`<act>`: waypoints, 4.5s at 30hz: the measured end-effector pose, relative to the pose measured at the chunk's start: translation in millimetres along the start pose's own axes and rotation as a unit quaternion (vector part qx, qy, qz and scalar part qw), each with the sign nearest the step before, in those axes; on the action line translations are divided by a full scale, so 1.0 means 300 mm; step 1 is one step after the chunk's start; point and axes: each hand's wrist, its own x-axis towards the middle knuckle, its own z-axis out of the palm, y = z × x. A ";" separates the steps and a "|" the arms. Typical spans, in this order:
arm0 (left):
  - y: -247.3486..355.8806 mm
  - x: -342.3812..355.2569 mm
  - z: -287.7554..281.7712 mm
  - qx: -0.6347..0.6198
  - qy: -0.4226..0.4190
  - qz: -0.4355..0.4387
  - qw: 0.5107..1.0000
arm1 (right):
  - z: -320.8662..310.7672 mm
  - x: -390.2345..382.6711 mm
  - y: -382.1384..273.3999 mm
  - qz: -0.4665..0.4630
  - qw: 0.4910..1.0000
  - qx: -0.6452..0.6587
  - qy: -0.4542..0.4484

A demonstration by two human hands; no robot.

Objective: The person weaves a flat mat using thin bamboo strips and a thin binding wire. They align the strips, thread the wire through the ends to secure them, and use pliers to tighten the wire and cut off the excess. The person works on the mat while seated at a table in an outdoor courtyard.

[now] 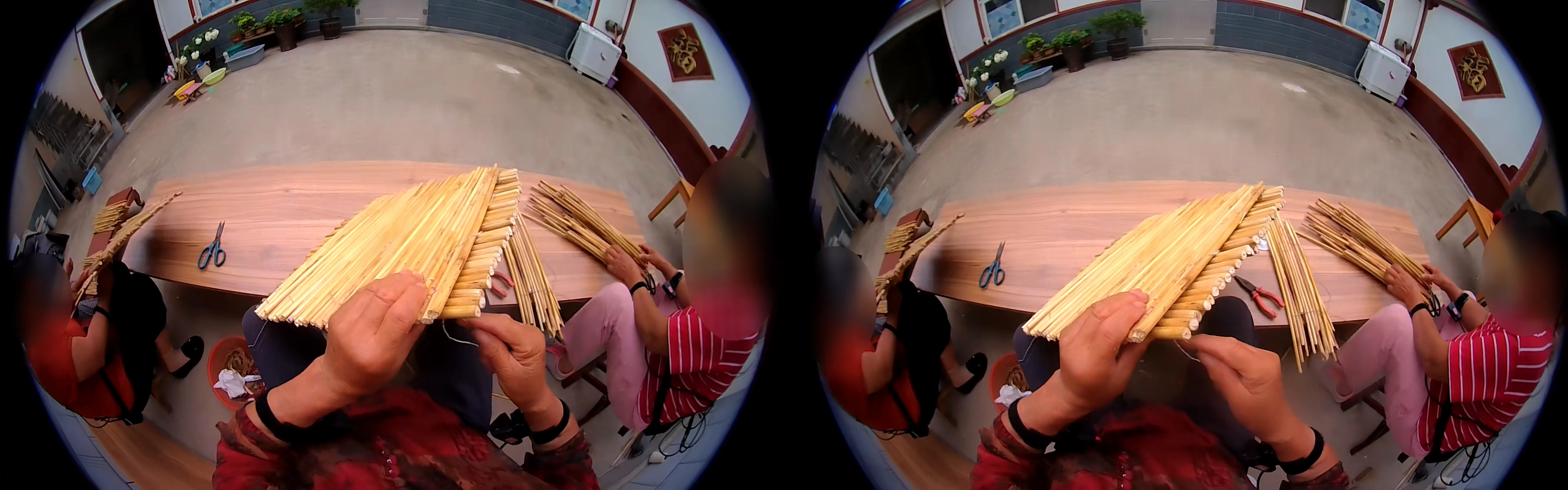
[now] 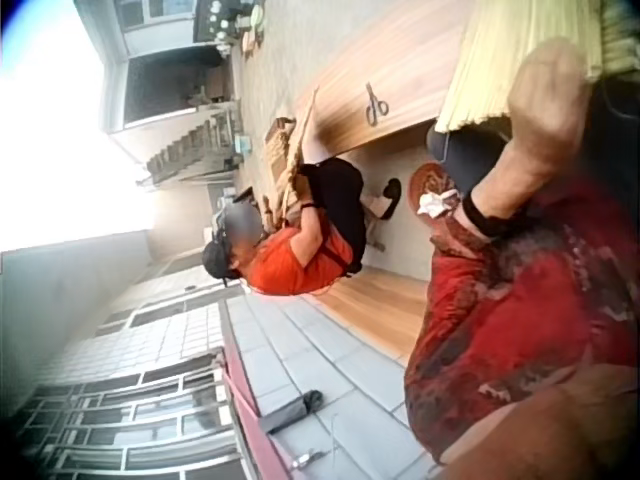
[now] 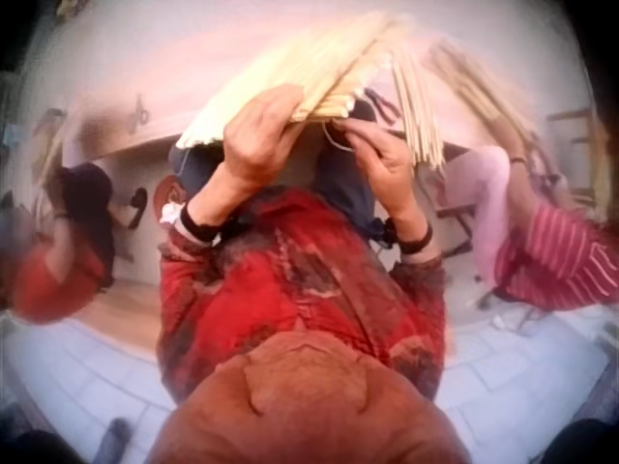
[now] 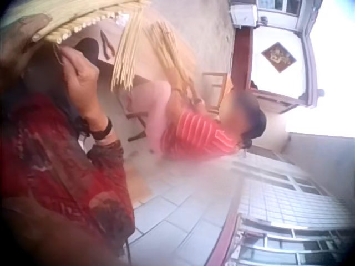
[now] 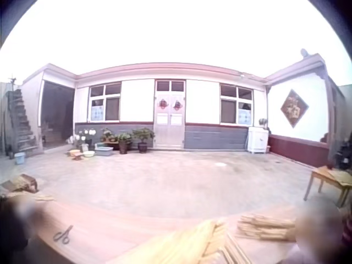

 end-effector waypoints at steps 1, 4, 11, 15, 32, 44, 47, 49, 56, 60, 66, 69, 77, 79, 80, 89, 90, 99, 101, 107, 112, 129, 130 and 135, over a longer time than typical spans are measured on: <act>0.004 -0.004 -0.002 -0.025 0.002 0.009 1.000 | -0.007 -0.012 0.012 -0.052 0.997 -0.056 0.007; 0.024 -0.017 -0.005 -0.068 0.003 -0.012 0.998 | -0.037 -0.039 0.004 -0.054 0.992 -0.112 -0.006; 0.022 -0.030 0.007 -0.103 0.009 -0.024 0.994 | -0.027 -0.085 0.012 0.030 0.997 -0.072 -0.004; 0.000 -0.061 0.009 -0.109 -0.012 0.020 0.994 | -0.014 -0.094 -0.006 0.060 0.995 -0.084 0.006; -0.011 -0.136 -0.009 -0.075 0.025 0.061 0.995 | 0.037 -0.086 0.136 -0.020 0.995 -0.096 -0.027; -0.031 -0.122 -0.050 -0.065 0.015 0.042 0.997 | 0.110 -0.029 0.190 -0.091 0.996 0.000 -0.024; -0.037 -0.124 -0.035 -0.073 0.040 0.036 0.996 | 0.113 -0.019 0.197 -0.097 0.995 0.007 -0.020; -0.041 -0.115 -0.035 -0.071 0.035 0.040 0.996 | 0.116 -0.014 0.200 -0.103 0.994 0.013 -0.020; -0.043 -0.085 -0.047 -0.051 0.022 0.062 0.996 | 0.126 0.002 0.206 -0.093 0.993 0.064 -0.026; -0.035 -0.083 -0.057 -0.051 0.004 0.058 0.997 | 0.142 -0.004 0.221 -0.118 0.991 0.053 -0.021; -0.039 -0.089 -0.065 -0.049 0.004 0.045 0.998 | 0.138 0.023 0.195 -0.122 0.991 0.039 -0.025; -0.044 -0.092 -0.067 -0.050 0.008 0.044 0.998 | 0.142 0.036 0.195 -0.125 0.991 0.044 -0.026; -0.065 -0.086 -0.086 -0.050 0.023 0.042 0.998 | 0.187 0.066 0.181 -0.130 0.989 0.075 -0.016; -0.066 -0.088 -0.093 -0.052 0.024 0.034 0.998 | 0.188 0.069 0.173 -0.135 0.988 0.076 -0.015; -0.065 -0.090 -0.096 -0.054 0.024 0.027 0.998 | 0.184 0.067 0.170 -0.129 0.989 0.071 -0.023; -0.068 -0.102 -0.098 -0.067 0.029 0.026 0.997 | 0.169 0.072 0.140 -0.124 0.989 0.061 -0.043; -0.066 -0.105 -0.096 -0.066 0.030 0.025 0.997 | 0.165 0.070 0.141 -0.120 0.989 0.062 -0.051; -0.076 -0.107 -0.103 -0.080 0.045 0.017 0.996 | 0.174 0.081 0.127 -0.103 0.989 0.083 -0.060; -0.074 -0.108 -0.100 -0.082 0.048 0.013 0.995 | 0.169 0.084 0.127 -0.110 0.989 0.078 -0.064; -0.079 -0.105 -0.108 -0.092 0.051 0.005 0.994 | 0.172 0.093 0.108 -0.103 0.988 0.083 -0.072; -0.072 -0.101 -0.105 -0.091 0.057 0.001 0.994 | 0.161 0.096 0.099 -0.092 0.988 0.094 -0.080; -0.104 -0.109 -0.080 -0.113 0.064 0.000 0.992 | 0.162 0.136 0.050 0.033 0.987 0.119 -0.107; -0.104 -0.114 -0.080 -0.114 0.059 -0.001 0.992 | 0.166 0.130 0.069 0.022 0.987 0.117 -0.111; -0.108 -0.107 -0.094 -0.117 0.054 -0.007 0.992 | 0.194 0.138 0.063 0.036 0.984 0.150 -0.095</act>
